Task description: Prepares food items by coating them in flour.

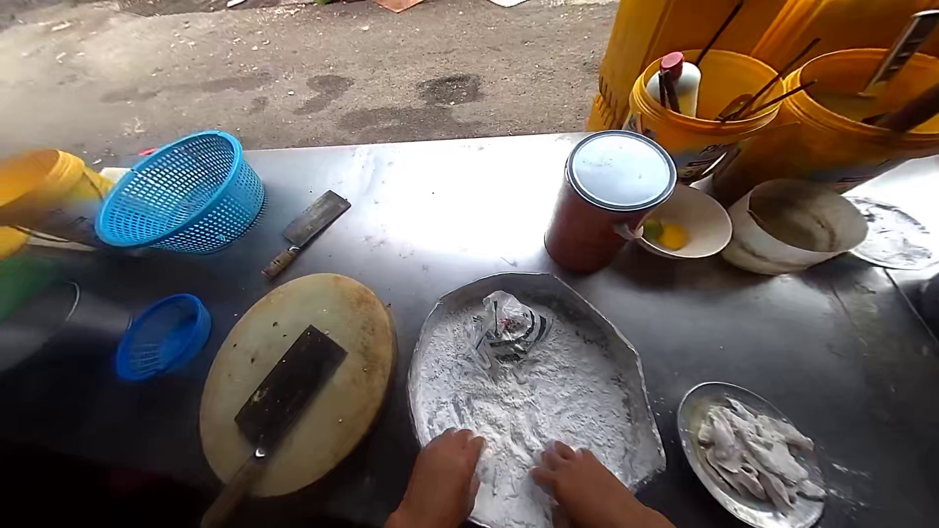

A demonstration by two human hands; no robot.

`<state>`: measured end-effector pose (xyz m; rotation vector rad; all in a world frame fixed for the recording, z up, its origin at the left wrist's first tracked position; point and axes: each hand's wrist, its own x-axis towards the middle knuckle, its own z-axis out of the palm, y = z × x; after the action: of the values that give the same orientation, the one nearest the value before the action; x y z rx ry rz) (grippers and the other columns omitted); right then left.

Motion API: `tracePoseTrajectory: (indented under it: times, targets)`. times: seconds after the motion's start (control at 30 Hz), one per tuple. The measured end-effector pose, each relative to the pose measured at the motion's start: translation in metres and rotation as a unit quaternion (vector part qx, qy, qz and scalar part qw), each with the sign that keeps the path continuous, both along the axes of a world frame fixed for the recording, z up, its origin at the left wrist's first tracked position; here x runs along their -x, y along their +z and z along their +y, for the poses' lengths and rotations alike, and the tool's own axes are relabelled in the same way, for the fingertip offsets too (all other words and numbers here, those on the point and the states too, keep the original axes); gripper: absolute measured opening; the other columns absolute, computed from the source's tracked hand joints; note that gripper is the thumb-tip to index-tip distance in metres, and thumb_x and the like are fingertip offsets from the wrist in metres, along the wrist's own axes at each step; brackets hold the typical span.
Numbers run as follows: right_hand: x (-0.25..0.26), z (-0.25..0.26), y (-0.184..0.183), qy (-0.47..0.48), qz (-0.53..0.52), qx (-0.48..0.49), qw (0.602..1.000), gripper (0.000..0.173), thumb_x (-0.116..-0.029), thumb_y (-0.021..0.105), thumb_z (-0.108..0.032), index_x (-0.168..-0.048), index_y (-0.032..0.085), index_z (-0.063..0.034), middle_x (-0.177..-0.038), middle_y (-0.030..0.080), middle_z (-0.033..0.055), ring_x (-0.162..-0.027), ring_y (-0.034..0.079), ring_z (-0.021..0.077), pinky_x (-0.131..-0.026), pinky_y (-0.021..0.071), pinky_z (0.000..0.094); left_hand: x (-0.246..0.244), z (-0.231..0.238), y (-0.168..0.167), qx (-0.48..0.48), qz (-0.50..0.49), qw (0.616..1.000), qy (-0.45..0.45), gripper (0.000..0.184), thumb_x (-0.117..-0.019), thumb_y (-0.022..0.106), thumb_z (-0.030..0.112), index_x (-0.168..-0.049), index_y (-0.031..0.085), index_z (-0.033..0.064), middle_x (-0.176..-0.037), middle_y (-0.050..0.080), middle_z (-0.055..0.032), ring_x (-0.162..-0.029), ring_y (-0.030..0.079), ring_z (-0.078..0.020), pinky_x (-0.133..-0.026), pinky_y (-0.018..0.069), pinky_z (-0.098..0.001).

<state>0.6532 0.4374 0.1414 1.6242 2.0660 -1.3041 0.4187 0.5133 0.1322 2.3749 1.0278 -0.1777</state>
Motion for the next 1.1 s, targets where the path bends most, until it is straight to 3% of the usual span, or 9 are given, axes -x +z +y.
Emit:
tracePoseTrajectory:
  times: [0.1, 0.2, 0.33, 0.47, 0.57, 0.73, 0.87, 1.0, 1.1]
  targets:
    - [-0.013, 0.013, 0.013, -0.123, -0.040, -0.104, 0.986, 0.044, -0.0893, 0.069, -0.020, -0.131, 0.067, -0.0065, -0.130, 0.065, 0.0251, -0.125, 0.059, 0.0463, -0.096, 0.0498, 0.0642, -0.011, 0.021, 0.024, -0.002, 0.026, 0.993, 0.118, 0.044, -0.0921, 0.067, 0.017, -0.133, 0.066, 0.0009, -0.133, 0.066, -0.0188, -0.127, 0.062, -0.0340, -0.108, 0.0490, -0.0492]
    - [0.023, 0.052, 0.026, -0.134, -0.118, -0.057, 0.982, 0.058, -0.0901, 0.070, -0.024, -0.141, 0.056, -0.0002, -0.138, 0.057, 0.0276, -0.131, 0.053, 0.0470, -0.101, 0.0451, 0.0644, -0.069, 0.030, 0.043, 0.089, 0.100, 0.982, 0.131, 0.057, -0.1001, 0.056, 0.015, -0.154, 0.043, 0.0006, -0.154, 0.049, -0.0204, -0.144, 0.045, -0.0350, -0.120, 0.0355, -0.0482]
    - [0.021, 0.046, 0.028, -0.149, -0.157, -0.014, 0.976, 0.062, -0.0909, 0.071, -0.028, -0.143, 0.055, 0.0025, -0.143, 0.056, 0.0266, -0.134, 0.051, 0.0450, -0.102, 0.0453, 0.0639, -0.081, 0.026, 0.036, 0.121, 0.150, 0.978, 0.078, 0.062, -0.0956, 0.061, 0.013, -0.154, 0.042, 0.0014, -0.150, 0.052, -0.0206, -0.138, 0.050, -0.0379, -0.113, 0.0409, -0.0538]
    - [-0.015, 0.026, 0.035, -0.221, -0.154, -0.056, 0.961, 0.057, -0.0942, 0.068, -0.030, -0.139, 0.059, 0.0033, -0.135, 0.061, 0.0274, -0.131, 0.055, 0.0448, -0.103, 0.0458, 0.0611, -0.049, 0.023, 0.036, 0.122, 0.138, 0.973, 0.138, 0.066, -0.0956, 0.064, 0.023, -0.154, 0.042, 0.0005, -0.149, 0.054, -0.0205, -0.137, 0.052, -0.0366, -0.113, 0.0409, -0.0519]
    - [-0.003, 0.057, 0.010, -0.225, -0.146, -0.074, 0.960, 0.043, -0.0999, 0.058, -0.030, -0.134, 0.067, -0.0053, -0.130, 0.067, 0.0182, -0.125, 0.062, 0.0356, -0.103, 0.0500, 0.0528, -0.066, 0.015, 0.039, 0.136, 0.119, 0.971, 0.156, 0.064, -0.0975, 0.061, 0.026, -0.154, 0.042, 0.0026, -0.150, 0.053, -0.0173, -0.138, 0.051, -0.0333, -0.115, 0.0399, -0.0500]
    - [0.015, 0.098, -0.025, -0.186, -0.165, -0.056, 0.967, 0.034, -0.1003, 0.054, -0.025, -0.121, 0.068, -0.0010, -0.128, 0.066, 0.0200, -0.121, 0.064, 0.0355, -0.097, 0.0526, 0.0536, -0.055, -0.024, 0.043, 0.067, -0.010, 0.955, 0.290, 0.056, -0.0956, 0.065, 0.027, -0.146, 0.055, 0.0029, -0.146, 0.059, -0.0162, -0.137, 0.054, -0.0309, -0.116, 0.0396, -0.0496]
    - [-0.017, 0.097, -0.018, -0.173, -0.067, -0.124, 0.975, 0.030, -0.0983, 0.058, -0.025, -0.111, 0.072, -0.0021, -0.114, 0.071, 0.0213, -0.110, 0.068, 0.0386, -0.093, 0.0523, 0.0599, 0.004, -0.077, 0.052, 0.030, -0.182, 0.832, 0.524, 0.045, -0.0974, 0.065, 0.028, -0.135, 0.064, 0.0034, -0.136, 0.066, -0.0130, -0.129, 0.061, -0.0230, -0.113, 0.0471, -0.0433]
    - [-0.048, 0.093, -0.022, -0.107, -0.033, -0.224, 0.968, 0.022, -0.0954, 0.061, -0.020, -0.096, 0.073, -0.0009, -0.094, 0.071, 0.0238, -0.093, 0.070, 0.0442, -0.080, 0.0517, 0.0658, 0.074, -0.146, 0.073, 0.018, -0.331, 0.613, 0.717, 0.038, -0.0980, 0.062, 0.011, -0.133, 0.060, -0.0025, -0.126, 0.069, -0.0142, -0.115, 0.069, -0.0194, -0.102, 0.0559, -0.0366]
    - [-0.065, 0.091, -0.011, -0.158, 0.051, -0.285, 0.944, 0.028, -0.0973, 0.060, -0.020, -0.103, 0.071, 0.0053, -0.092, 0.070, 0.0266, -0.087, 0.069, 0.0436, -0.079, 0.0515, 0.0665, 0.122, -0.209, 0.071, 0.010, -0.415, 0.465, 0.782, 0.034, -0.1039, 0.047, 0.005, -0.135, 0.055, -0.0060, -0.121, 0.070, -0.0178, -0.106, 0.072, -0.0224, -0.093, 0.0594, -0.0367]
